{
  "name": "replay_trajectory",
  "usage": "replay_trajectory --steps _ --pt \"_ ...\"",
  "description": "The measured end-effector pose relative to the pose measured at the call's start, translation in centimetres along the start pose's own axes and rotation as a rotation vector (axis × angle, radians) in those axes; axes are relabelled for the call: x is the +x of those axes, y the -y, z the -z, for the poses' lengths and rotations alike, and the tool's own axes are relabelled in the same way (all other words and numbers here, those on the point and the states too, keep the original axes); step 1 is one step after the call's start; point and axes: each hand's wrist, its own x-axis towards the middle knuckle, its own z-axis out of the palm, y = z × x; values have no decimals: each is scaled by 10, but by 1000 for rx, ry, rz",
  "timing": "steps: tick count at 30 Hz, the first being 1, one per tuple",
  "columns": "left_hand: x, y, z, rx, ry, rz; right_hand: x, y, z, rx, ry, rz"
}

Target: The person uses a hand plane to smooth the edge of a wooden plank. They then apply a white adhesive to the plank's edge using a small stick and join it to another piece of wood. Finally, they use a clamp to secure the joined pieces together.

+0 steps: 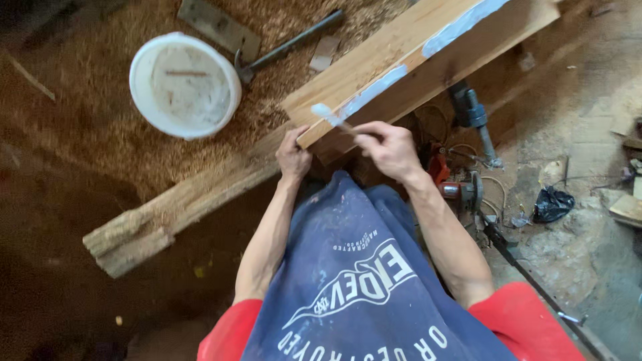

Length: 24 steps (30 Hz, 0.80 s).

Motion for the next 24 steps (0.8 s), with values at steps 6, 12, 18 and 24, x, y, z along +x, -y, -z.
replay_trajectory --steps 6,12,18,24 --pt "-4 0 -4 17 -33 63 -16 -46 11 -118 -225 84" --pt "-4 -2 -4 68 -3 138 -10 -55 6 -244 -335 223" --pt "-8 8 -8 111 -12 94 -6 -59 10 -406 -410 387" --pt "-6 -1 -4 73 -8 122 -2 -67 14 -397 -486 437"
